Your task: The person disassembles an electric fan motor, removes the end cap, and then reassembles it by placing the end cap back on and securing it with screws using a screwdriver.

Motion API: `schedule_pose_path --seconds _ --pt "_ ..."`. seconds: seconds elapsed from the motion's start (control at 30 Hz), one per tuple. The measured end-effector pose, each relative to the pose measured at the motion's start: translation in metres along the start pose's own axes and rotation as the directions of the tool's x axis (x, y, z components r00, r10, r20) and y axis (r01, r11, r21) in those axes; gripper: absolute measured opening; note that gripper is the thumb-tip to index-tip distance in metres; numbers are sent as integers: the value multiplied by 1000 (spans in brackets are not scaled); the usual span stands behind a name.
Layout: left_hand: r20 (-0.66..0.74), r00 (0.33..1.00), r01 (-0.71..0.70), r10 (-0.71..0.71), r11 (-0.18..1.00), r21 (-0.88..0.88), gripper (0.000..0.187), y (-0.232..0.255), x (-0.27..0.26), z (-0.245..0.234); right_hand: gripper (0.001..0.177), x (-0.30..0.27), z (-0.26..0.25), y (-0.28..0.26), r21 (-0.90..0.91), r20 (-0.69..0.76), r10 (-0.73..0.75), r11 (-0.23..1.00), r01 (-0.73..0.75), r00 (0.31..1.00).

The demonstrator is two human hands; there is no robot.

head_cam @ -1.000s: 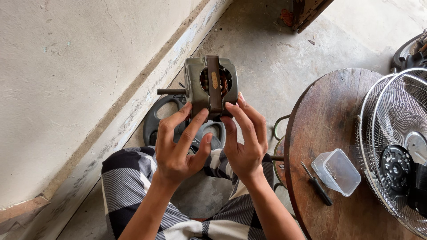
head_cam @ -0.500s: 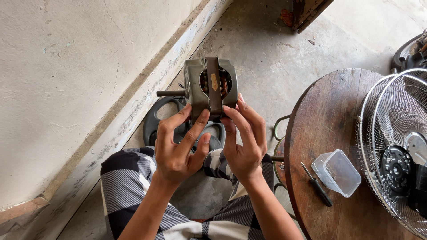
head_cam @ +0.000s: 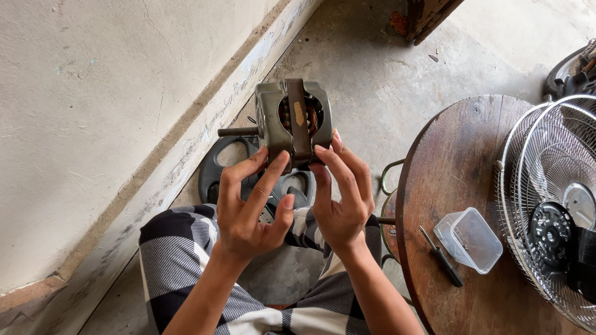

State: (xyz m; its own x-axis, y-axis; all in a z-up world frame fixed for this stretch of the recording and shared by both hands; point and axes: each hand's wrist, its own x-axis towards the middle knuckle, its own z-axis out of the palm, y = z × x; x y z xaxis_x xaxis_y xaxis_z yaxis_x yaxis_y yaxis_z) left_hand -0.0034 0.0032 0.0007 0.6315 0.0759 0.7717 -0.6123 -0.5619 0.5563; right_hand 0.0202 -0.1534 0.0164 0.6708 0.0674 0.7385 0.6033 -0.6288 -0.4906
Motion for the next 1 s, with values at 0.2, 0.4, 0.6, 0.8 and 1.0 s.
schedule_pose_path --seconds 0.2,0.4,0.6,0.8,1.0 --pt "13 1000 -3 3 1000 30 44 4 4 -1 27 2 1 -1 -14 -17 -15 1000 14 1000" --pt "19 999 -50 48 995 83 38 -1 3 -1 27 1 1 -3 -12 4 -19 1000 19 1000" --pt "25 996 -89 87 991 101 37 -8 0 -2 27 0 4 -4 -51 -13 -38 998 38 999" --pt "22 994 -108 107 990 89 36 -12 0 1 27 0 5 -2 -37 -20 -43 998 42 999" --pt "15 1000 -7 7 1000 11 41 -4 -1 0 29 0 3 2 -36 -6 -37 999 37 999"
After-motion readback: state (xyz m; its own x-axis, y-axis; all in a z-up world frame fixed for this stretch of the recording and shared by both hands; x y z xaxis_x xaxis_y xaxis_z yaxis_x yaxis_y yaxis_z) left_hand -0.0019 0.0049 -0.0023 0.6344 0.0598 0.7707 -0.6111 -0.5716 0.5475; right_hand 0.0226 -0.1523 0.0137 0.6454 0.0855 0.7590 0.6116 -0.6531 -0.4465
